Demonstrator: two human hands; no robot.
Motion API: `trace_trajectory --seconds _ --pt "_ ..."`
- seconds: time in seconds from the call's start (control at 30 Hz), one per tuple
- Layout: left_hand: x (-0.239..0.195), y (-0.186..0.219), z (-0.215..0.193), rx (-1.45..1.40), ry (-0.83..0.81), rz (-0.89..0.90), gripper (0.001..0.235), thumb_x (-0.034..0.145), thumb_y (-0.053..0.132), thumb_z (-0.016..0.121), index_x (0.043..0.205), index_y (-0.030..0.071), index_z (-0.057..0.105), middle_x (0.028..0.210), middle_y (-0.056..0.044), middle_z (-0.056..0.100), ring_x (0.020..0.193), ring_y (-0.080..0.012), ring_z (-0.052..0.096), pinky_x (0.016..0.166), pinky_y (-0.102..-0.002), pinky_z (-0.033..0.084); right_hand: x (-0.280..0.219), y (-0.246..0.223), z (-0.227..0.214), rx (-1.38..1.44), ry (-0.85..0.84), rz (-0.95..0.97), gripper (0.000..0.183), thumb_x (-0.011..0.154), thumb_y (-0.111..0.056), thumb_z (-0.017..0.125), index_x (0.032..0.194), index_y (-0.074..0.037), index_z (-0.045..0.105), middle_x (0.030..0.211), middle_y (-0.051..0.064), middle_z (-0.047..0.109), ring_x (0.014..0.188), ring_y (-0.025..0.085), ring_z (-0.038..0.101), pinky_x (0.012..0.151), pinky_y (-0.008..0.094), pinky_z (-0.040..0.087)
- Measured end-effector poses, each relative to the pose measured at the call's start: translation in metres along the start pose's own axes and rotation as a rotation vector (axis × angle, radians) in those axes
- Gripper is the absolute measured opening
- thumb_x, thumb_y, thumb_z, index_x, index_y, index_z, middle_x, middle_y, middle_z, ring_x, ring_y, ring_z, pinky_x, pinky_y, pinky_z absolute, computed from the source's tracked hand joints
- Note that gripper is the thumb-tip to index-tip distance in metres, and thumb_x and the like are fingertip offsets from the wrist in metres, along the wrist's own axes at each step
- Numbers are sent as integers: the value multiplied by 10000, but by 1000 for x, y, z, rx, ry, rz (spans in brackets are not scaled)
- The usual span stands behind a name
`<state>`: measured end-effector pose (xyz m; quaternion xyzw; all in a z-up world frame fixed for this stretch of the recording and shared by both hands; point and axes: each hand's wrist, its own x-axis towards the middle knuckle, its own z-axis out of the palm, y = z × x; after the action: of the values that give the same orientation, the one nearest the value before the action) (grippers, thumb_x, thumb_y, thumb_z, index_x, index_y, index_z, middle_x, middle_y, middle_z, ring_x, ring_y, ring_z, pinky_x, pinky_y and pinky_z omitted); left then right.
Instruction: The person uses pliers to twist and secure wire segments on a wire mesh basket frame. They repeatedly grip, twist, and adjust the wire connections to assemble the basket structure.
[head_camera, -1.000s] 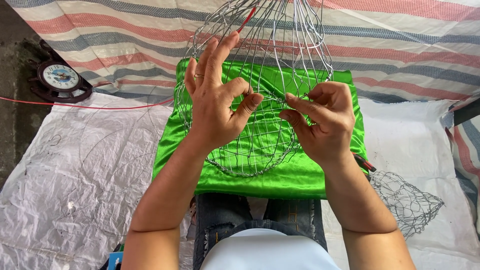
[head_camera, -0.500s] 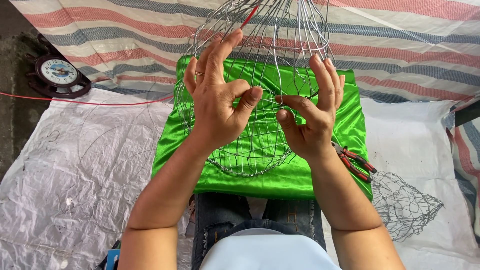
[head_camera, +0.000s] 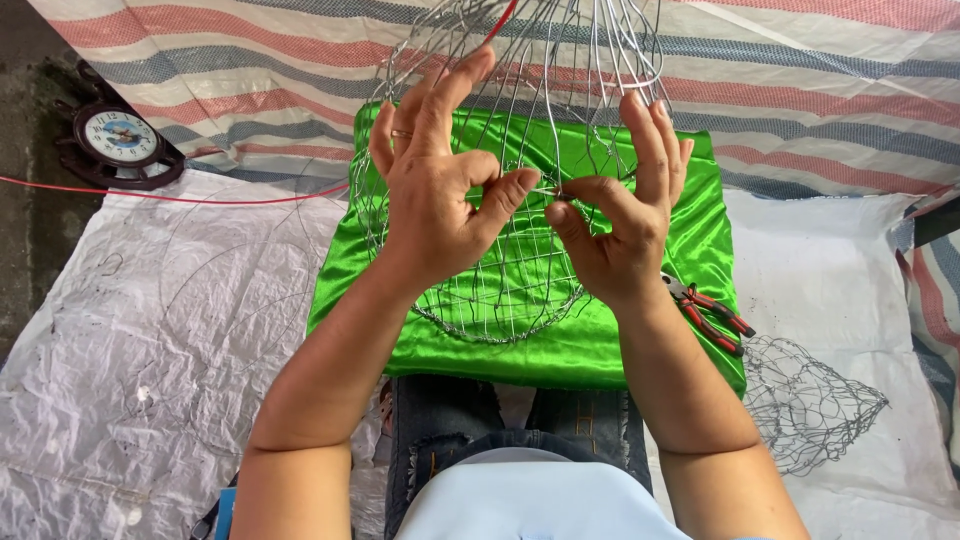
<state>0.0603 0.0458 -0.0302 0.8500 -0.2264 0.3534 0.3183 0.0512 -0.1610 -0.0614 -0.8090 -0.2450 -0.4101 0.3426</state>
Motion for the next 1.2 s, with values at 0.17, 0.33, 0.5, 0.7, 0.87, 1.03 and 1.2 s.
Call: trace_trajectory --seconds 0.17,0.33,0.5,0.7,0.87,1.03,1.2 --pt "-5 -7 1 -14 -23 17 408 1075 461 578 781 204 699 1652 -50 340 1588 -295 166 1290 -617 84 -5 2 -17 166 -111 -1 378 1115 -467 501 1319 -212 690 1730 106 236 1671 403 165 1339 795 1" --pt "-20 -10 2 26 141 78 268 1069 373 619 1035 147 759 1588 -130 388 1531 -357 284 1296 -574 221 -49 20 -52 251 111 -23 316 1099 -198 600 1381 -62 556 1583 187 408 1537 355 391 1341 570 346" --pt "-45 -3 -6 -16 364 121 249 1062 286 625 1176 78 702 1492 -145 489 1482 -346 376 1276 -551 353 -122 85 -100 -122 -132 348 400 1067 -283 640 1343 6 633 1440 260 576 1355 392 542 1122 527 443" --pt "-98 -1 19 -111 384 111 208 875 124 823 1072 91 762 1171 -145 705 1056 -304 661 949 -452 543 -237 168 -120 -329 -236 503 466 932 -408 822 1299 -134 736 1282 175 685 1205 396 645 1067 493 478" --pt "-89 21 19 51 361 78 293 881 257 845 1141 162 749 1026 14 781 835 -185 708 758 -346 532 -258 156 -114 -457 -460 650 527 912 -381 769 1366 -119 709 1398 236 652 1285 469 589 1102 590 420" --pt "-83 29 17 54 319 33 330 879 230 848 1183 165 739 945 42 796 739 -160 696 689 -319 513 -267 165 -108 -594 -442 669 577 901 -432 780 1422 -204 684 1412 121 634 1301 377 573 1065 541 433" --pt "-69 35 14 45 321 27 279 927 175 808 1187 98 741 782 -9 770 628 -213 694 631 -341 533 -268 186 -114 -668 -473 750 677 875 -501 768 1475 -223 625 1582 110 492 1446 383 414 1086 627 361"
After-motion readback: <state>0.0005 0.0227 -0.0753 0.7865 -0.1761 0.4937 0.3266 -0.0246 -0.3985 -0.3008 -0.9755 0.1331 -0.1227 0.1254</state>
